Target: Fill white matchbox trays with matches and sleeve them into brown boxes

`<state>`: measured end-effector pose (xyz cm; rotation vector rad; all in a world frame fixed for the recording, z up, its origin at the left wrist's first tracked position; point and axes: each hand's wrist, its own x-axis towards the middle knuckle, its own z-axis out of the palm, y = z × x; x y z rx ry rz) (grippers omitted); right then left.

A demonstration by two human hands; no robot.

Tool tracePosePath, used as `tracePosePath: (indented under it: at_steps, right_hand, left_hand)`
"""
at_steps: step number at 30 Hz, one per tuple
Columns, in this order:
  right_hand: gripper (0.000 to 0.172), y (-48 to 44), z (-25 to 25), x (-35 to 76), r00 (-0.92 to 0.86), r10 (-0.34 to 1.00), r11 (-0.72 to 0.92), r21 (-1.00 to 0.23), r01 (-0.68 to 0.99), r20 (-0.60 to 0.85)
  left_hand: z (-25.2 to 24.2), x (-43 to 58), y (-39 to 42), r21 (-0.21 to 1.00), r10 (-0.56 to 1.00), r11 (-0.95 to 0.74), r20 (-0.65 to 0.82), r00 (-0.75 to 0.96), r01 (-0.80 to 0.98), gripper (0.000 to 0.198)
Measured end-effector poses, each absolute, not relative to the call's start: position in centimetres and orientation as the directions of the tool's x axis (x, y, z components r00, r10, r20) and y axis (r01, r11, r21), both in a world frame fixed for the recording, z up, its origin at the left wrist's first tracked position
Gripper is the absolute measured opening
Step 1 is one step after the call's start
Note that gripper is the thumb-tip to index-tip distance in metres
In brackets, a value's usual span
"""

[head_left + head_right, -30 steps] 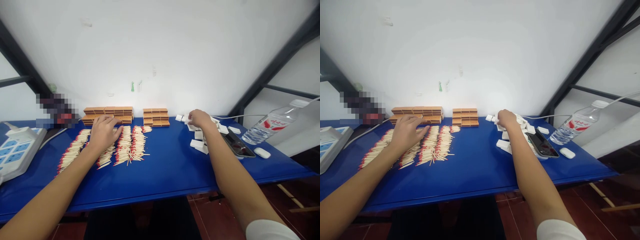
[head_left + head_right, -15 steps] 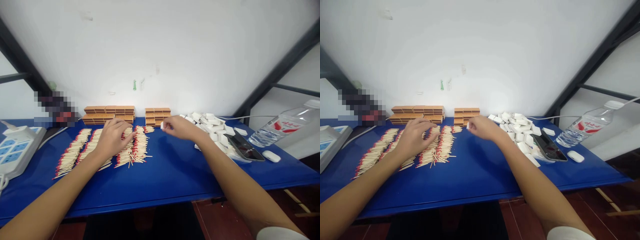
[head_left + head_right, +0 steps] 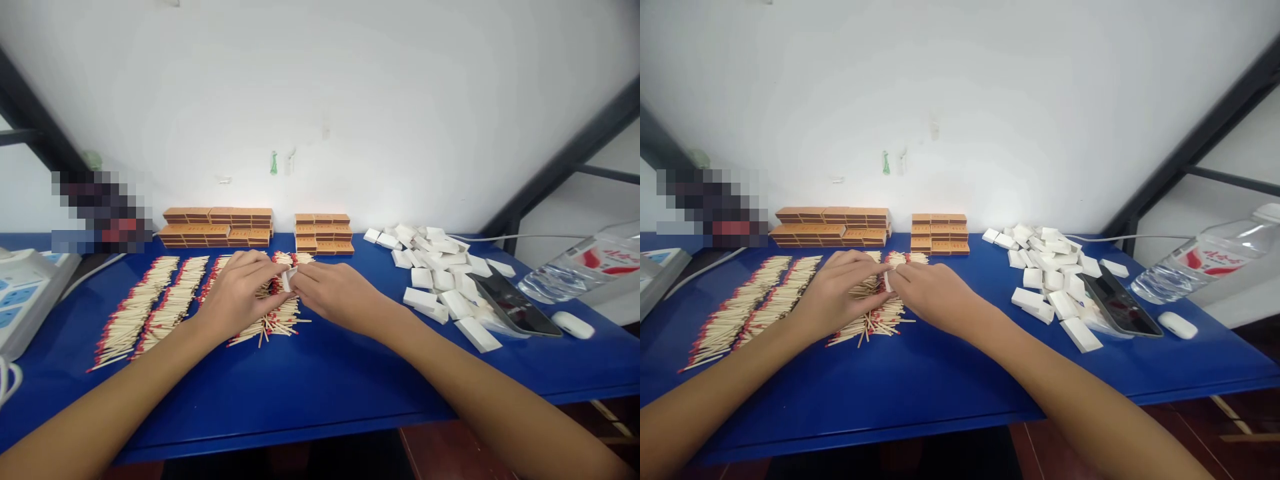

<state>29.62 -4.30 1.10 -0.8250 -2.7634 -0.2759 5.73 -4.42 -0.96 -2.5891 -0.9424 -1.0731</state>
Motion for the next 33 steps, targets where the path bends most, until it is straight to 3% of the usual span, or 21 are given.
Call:
tracePosePath:
  at_steps: [6,11,19,33]
  right_hand:
    - [0.019,-0.6,0.2,31.7,-0.613,0.659,0.715,-0.11,0.69,0.435]
    - [0.011,2.7,-2.0,33.2,-0.562,0.735,0.665,-0.243,0.706,0.379]
    - [0.003,3.4,-3.1,32.7,-0.555,0.764,0.636,-0.239,0.734,0.33]
    - [0.012,2.7,-2.2,33.9,-0.619,0.753,0.657,-0.208,0.725,0.221]
  left_hand:
    - [-1.2,4.7,-3.1,0.186,0.596,-0.687,0.698,0.398,0.702,0.035]
    - [-1.2,3.8,-2.3,0.16,0.61,-0.637,0.703,0.366,0.754,0.033]
    - [-1.7,4.0,-2.1,0.18,0.624,-0.649,0.682,0.382,0.74,0.038]
    - [-1.8,3.9,-2.0,0.164,0.611,-0.67,0.675,0.413,0.724,0.038]
